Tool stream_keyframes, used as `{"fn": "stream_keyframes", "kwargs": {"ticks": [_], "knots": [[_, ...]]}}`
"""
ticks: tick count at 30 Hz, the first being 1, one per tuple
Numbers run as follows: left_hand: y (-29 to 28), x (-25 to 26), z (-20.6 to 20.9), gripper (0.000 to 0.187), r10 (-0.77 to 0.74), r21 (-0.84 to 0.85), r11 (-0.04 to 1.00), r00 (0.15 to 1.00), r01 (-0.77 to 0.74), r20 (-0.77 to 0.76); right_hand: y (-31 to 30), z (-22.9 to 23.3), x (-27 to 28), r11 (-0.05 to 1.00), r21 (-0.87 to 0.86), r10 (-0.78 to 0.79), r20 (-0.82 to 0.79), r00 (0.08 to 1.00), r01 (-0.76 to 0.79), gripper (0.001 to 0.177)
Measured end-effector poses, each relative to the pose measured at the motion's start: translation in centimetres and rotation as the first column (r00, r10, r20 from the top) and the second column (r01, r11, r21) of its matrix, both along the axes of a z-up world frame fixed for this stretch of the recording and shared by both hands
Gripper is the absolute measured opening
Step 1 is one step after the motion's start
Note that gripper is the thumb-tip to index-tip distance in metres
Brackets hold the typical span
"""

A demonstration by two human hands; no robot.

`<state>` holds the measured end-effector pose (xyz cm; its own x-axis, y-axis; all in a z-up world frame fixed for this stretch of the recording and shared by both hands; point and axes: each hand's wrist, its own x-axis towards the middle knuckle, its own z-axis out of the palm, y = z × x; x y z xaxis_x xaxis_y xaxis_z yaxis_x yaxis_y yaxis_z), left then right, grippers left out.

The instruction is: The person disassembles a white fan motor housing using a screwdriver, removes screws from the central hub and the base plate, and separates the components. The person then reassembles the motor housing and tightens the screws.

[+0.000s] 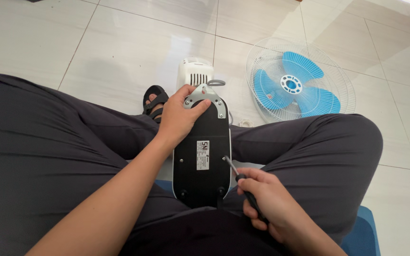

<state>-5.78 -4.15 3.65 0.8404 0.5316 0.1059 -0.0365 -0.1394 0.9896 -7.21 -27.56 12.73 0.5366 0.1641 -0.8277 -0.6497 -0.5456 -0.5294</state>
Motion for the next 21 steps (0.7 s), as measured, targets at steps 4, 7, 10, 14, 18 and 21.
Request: {"fn": "stream_keyframes", "kwargs": {"ticks": [4,7,10,14,18,21], "knots": [[0.0,0.0,0.0,0.032,-0.028,-0.059,0.998,0.999,0.03,0.035,1.1,0.4,0.9,0.992,0.06,0.102,0.178,0.979,-0.115,0.045],[0.1,0.1,-0.1,0.034,-0.027,-0.071,0.997,0.999,0.03,0.036,2.2,0.9,1.9,0.986,0.066,0.121,0.336,0.934,-0.152,0.047],[0.0,0.1,-0.1,0.033,-0.01,-0.059,0.998,0.999,0.012,0.032,3.4,1.5,2.7,0.983,0.085,0.122,0.365,0.923,-0.163,0.047],[0.0,0.0,0.0,0.032,-0.008,-0.036,0.999,0.999,0.009,0.049,3.8,2.4,2.7,0.987,0.039,0.136,0.346,0.928,-0.159,0.044],[-0.1,0.1,-0.2,0.031,0.009,-0.037,0.999,1.0,-0.009,0.002,4.6,2.0,3.1,0.99,0.033,0.119,0.314,0.942,-0.137,0.047],[0.0,0.2,-0.3,0.033,0.032,0.026,0.999,0.999,-0.032,0.021,5.2,1.4,3.4,0.989,0.112,0.071,0.244,0.967,-0.101,0.044]]}}
